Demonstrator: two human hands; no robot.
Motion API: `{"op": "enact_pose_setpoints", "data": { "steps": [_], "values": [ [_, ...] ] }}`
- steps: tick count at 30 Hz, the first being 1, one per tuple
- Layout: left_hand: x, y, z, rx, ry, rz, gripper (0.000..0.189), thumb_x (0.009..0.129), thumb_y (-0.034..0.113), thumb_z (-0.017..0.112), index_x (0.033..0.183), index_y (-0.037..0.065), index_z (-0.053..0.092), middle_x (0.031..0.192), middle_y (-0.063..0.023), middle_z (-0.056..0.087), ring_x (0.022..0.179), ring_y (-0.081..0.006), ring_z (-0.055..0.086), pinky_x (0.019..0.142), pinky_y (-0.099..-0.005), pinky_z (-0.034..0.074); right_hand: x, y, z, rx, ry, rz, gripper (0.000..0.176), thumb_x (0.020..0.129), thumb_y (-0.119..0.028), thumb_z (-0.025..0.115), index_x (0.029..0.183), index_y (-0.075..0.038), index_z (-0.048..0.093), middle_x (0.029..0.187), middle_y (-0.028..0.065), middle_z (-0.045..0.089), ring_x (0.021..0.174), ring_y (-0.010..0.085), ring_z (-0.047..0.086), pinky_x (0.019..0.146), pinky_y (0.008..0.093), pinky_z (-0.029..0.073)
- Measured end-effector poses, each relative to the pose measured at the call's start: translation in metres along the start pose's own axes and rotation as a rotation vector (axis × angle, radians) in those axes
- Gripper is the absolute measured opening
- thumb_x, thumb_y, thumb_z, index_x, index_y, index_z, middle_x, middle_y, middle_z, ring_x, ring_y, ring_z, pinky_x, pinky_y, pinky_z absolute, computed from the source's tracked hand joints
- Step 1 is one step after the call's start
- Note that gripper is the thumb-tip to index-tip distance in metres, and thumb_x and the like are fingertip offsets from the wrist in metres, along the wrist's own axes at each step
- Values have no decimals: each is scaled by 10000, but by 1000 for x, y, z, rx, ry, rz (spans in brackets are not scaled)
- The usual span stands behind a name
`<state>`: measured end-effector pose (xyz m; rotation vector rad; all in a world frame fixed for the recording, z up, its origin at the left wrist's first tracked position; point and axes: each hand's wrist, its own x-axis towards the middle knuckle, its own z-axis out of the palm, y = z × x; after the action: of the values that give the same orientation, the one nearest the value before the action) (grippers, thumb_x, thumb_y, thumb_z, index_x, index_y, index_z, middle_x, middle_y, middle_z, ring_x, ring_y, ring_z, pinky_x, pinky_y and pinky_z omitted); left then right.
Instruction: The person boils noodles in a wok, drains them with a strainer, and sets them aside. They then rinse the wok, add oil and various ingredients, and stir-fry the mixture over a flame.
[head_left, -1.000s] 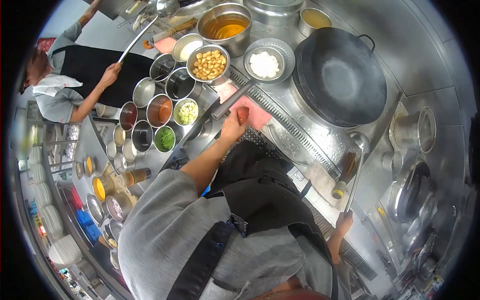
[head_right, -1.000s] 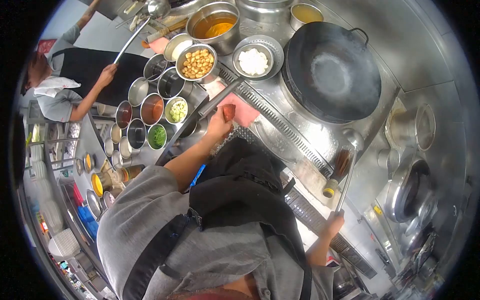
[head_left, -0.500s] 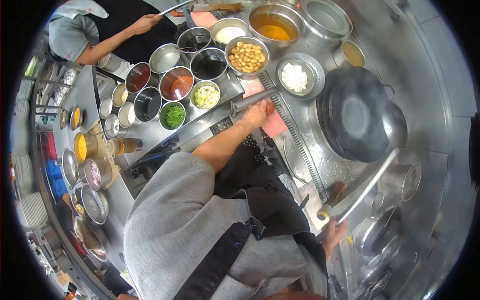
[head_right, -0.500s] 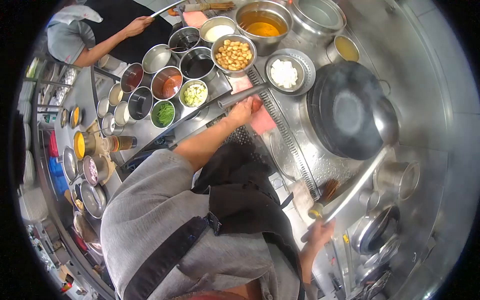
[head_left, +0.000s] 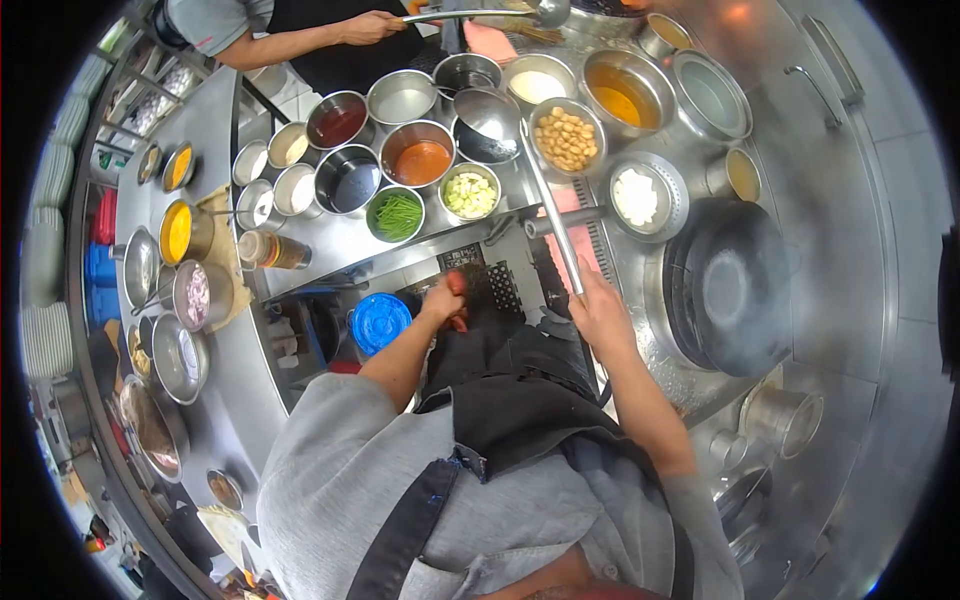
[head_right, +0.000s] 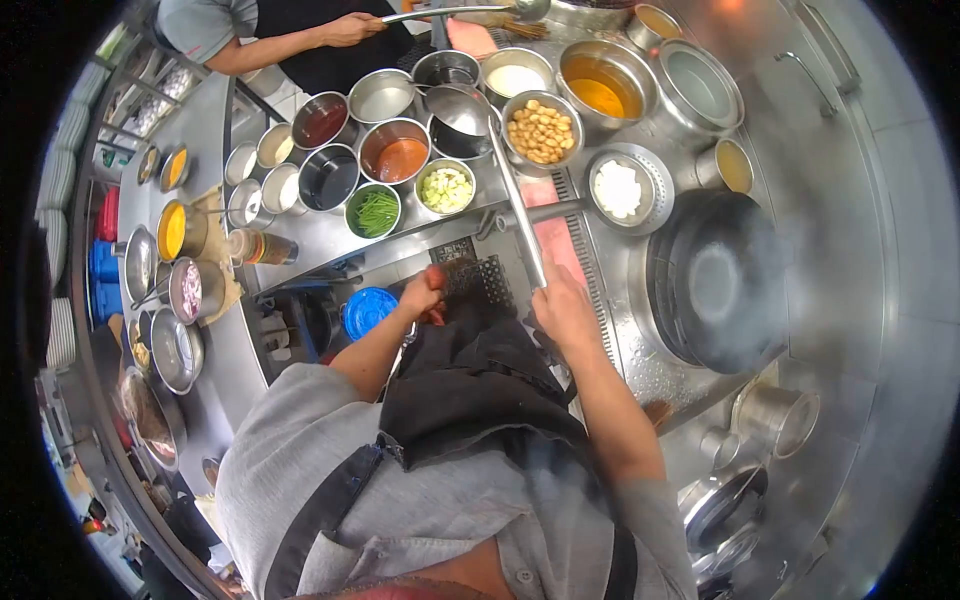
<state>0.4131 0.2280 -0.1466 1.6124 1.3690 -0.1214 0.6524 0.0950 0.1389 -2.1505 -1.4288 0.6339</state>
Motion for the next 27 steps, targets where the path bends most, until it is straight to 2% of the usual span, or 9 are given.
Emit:
{"op": "enact_pose_setpoints", "data": {
  "steps": [2,5,8,11,14,15,21,24,27],
  "values": [
    [-10,-26,-26,174,84,-141,512,688,233,593,1136,2,502,1037,-255,606,1005,-385,581,855,-433,468,12,-2,5,-59,-51,9,595,764,-54,508,1336,-34,347,970,265,560,905,430,545,803,473,428],
    [-17,-89,-50,284,-40,-212,580,706,228,566,1209,-29,437,1061,-259,599,1019,-376,581,865,-413,470,23,-5,11,-80,-94,61,594,761,-54,505,1336,-44,357,976,282,559,921,427,548,821,467,427],
    [-42,-126,-56,186,92,-351,605,691,193,598,1229,-25,427,1092,-254,588,1015,-358,590,840,-396,484,28,8,18,-23,-80,58,591,756,-51,496,1333,-57,373,980,288,564,933,428,547,832,462,425],
    [-59,-132,-65,54,-10,-568,600,724,174,590,1261,-13,401,1107,-221,599,1029,-330,597,823,-376,492,31,-1,12,48,-100,95,588,748,-55,491,1326,-58,384,975,293,570,931,427,551,835,456,425],
    [-80,-83,-72,126,-2,-557,516,737,167,587,1194,-45,478,1022,-214,635,918,-297,649,716,-366,531,33,3,13,132,-156,174,573,742,-68,496,1308,-40,405,955,297,575,912,423,561,819,448,431],
    [-20,-188,-24,252,-8,-496,463,723,174,596,1129,-40,536,1023,-219,633,913,-302,649,711,-370,530,33,5,15,137,-148,177,573,742,-68,496,1308,-40,405,955,297,575,912,423,561,819,448,431],
    [-11,-85,-32,166,-3,-221,466,693,199,616,1108,-3,549,1029,-228,624,975,-352,610,811,-397,493,27,18,28,234,-109,235,564,741,-89,517,1298,-41,443,844,276,594,786,390,599,737,410,463],
    [2,-55,-39,194,-36,-173,576,694,205,602,1203,-6,434,1078,-269,588,1025,-391,571,874,-415,465,26,11,23,335,-186,322,582,749,-88,526,1319,-34,422,688,209,597,608,293,605,625,370,478],
    [3,-41,-49,206,-39,-173,570,698,213,603,1195,-7,434,1080,-274,585,1030,-388,569,881,-415,461,21,11,24,496,-126,315,578,791,-46,571,1347,-56,411,573,41,539,433,120,498,416,277,419]
  ]
}}
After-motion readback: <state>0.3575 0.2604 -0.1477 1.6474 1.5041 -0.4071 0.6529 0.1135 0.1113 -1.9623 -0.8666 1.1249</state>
